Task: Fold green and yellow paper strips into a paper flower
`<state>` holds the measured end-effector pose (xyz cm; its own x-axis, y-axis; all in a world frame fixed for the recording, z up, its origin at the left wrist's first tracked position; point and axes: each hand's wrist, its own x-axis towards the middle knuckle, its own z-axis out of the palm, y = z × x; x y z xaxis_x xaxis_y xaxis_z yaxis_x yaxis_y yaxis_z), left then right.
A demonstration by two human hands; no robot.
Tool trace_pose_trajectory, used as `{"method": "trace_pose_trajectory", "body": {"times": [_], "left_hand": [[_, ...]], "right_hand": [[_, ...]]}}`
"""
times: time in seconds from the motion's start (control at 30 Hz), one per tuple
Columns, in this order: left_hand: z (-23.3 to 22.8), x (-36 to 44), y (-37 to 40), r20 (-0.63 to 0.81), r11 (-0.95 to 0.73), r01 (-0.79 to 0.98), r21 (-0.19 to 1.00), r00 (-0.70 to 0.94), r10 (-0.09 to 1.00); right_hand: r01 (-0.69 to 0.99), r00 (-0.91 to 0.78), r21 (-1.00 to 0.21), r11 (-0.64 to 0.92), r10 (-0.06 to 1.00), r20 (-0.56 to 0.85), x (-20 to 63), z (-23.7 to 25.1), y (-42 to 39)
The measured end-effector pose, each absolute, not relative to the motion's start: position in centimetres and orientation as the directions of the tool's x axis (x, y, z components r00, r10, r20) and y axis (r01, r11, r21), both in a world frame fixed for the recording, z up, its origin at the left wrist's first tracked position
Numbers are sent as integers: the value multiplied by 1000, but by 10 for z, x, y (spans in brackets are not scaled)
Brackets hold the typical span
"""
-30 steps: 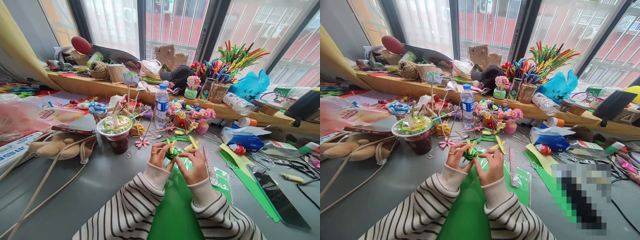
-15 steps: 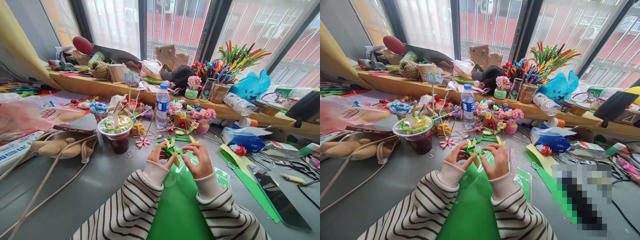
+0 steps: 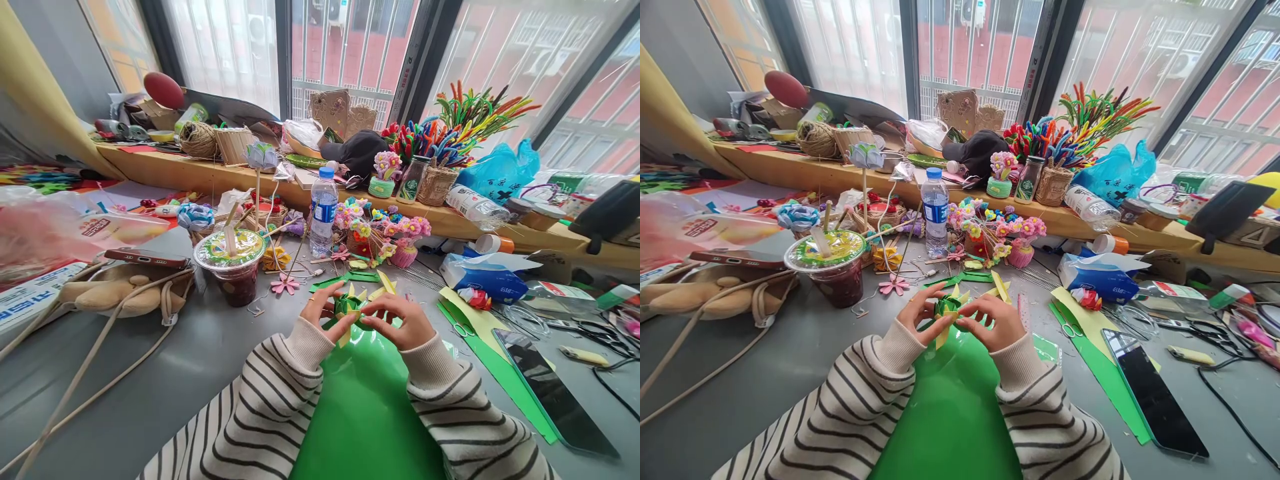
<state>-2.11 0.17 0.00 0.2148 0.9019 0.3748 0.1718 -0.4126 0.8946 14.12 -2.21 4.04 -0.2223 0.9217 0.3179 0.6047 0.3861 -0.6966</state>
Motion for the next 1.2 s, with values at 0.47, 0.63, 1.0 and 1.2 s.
{"method": "trace_pose_trajectory", "body": {"times": [0.47,0.63,1.0,1.2], "left_hand": [[13,-17,3,-111,108,-260,959,1,994],[22,-1,-7,-353,478,-343,809,367,861],[4,-5,-1,-270,416,-453,789,353,896],[-1,-4,-1,-229,366,-408,837,346,910]], "right_hand": [[597,278,-732,329,770,574,126,17,-23],[595,277,-699,396,715,642,125,8,-20],[760,15,-357,542,535,844,125,7,-24],[848,-24,-234,476,476,879,124,9,-27]]}}
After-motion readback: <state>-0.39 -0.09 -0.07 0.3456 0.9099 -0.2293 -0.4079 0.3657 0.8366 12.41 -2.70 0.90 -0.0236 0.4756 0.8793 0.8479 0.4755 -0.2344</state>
